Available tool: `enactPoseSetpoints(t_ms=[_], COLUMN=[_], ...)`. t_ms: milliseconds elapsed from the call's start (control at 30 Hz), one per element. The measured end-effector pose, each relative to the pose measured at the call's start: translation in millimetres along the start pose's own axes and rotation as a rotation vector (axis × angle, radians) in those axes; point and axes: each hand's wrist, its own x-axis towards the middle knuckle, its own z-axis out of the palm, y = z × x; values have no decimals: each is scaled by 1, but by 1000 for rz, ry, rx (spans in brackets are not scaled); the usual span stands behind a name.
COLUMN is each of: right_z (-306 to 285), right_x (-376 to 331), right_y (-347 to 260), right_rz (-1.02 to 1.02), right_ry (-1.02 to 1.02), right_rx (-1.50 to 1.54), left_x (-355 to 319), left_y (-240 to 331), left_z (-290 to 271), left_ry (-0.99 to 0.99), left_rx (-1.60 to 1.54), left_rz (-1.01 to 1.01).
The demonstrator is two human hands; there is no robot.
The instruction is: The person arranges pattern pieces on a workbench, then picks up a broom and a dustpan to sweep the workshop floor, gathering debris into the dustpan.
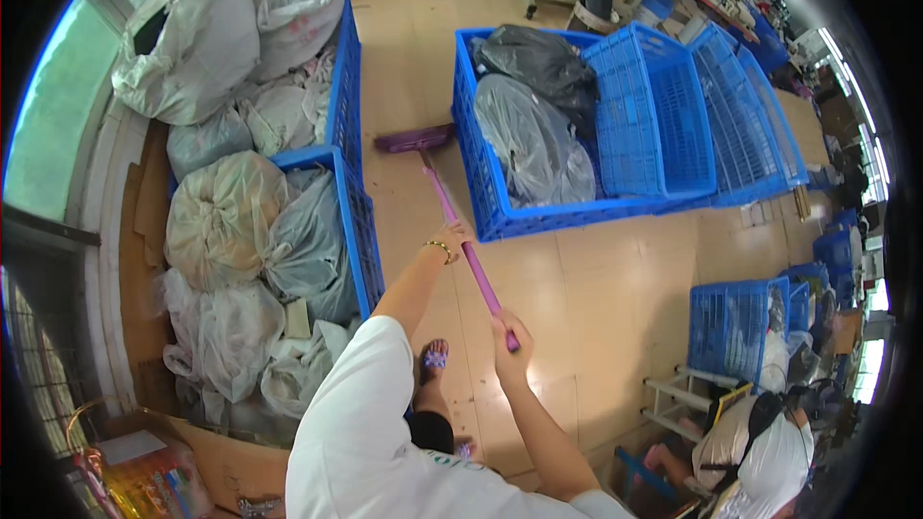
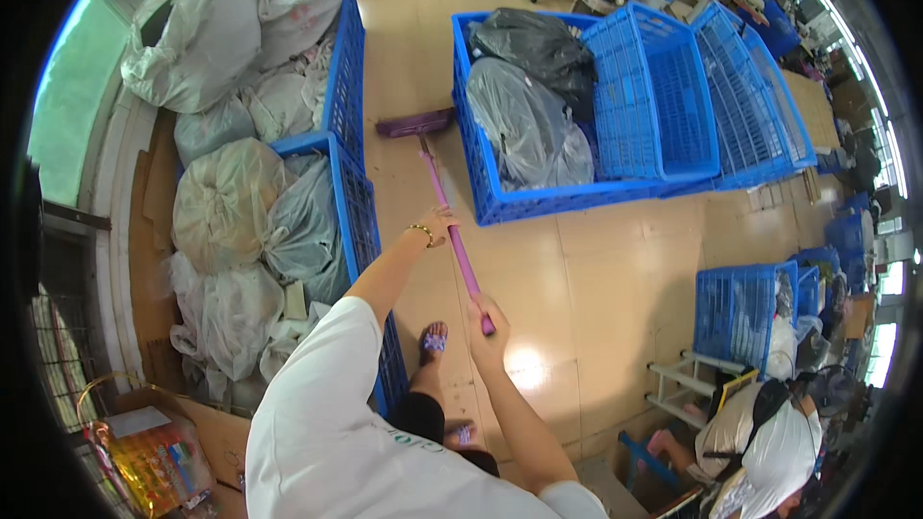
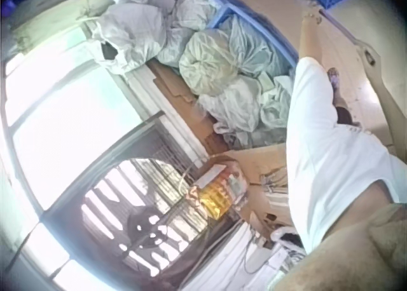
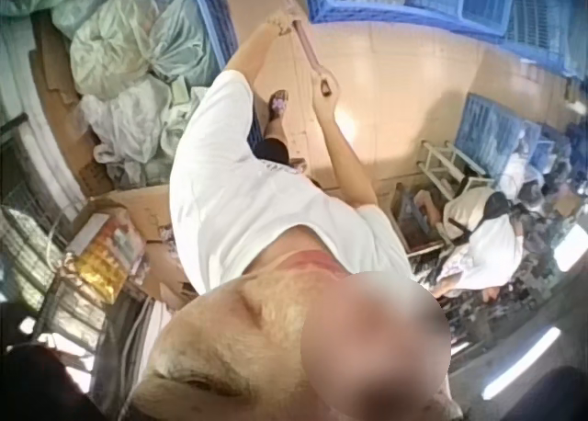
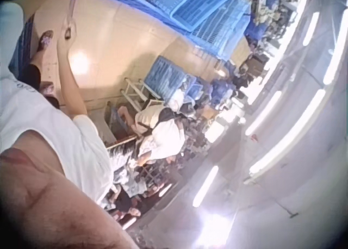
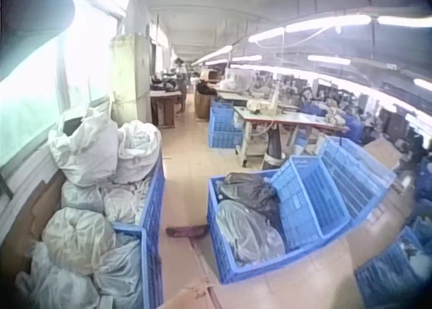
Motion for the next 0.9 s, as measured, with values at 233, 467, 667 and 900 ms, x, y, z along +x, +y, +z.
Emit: enactPoseSetpoints(t_ms=[233, 467, 667, 900], right_z=[-159, -225, -198, -281], right_x=[-173, -238, -272, -390], right_y=[-186, -261, -196, -204], right_rz=[397, -60, 372, 313], right_ry=[210, 280, 627, 783], right_rx=[-240, 143, 11, 67], left_x=[-97, -181, -165, -240], left_y=[195, 347, 291, 439], left_z=[88, 55, 70, 147], left_ry=[-344, -310, -513, -718], left_rx=[-131, -550, -194, -1], left_rz=[509, 688, 523, 795])
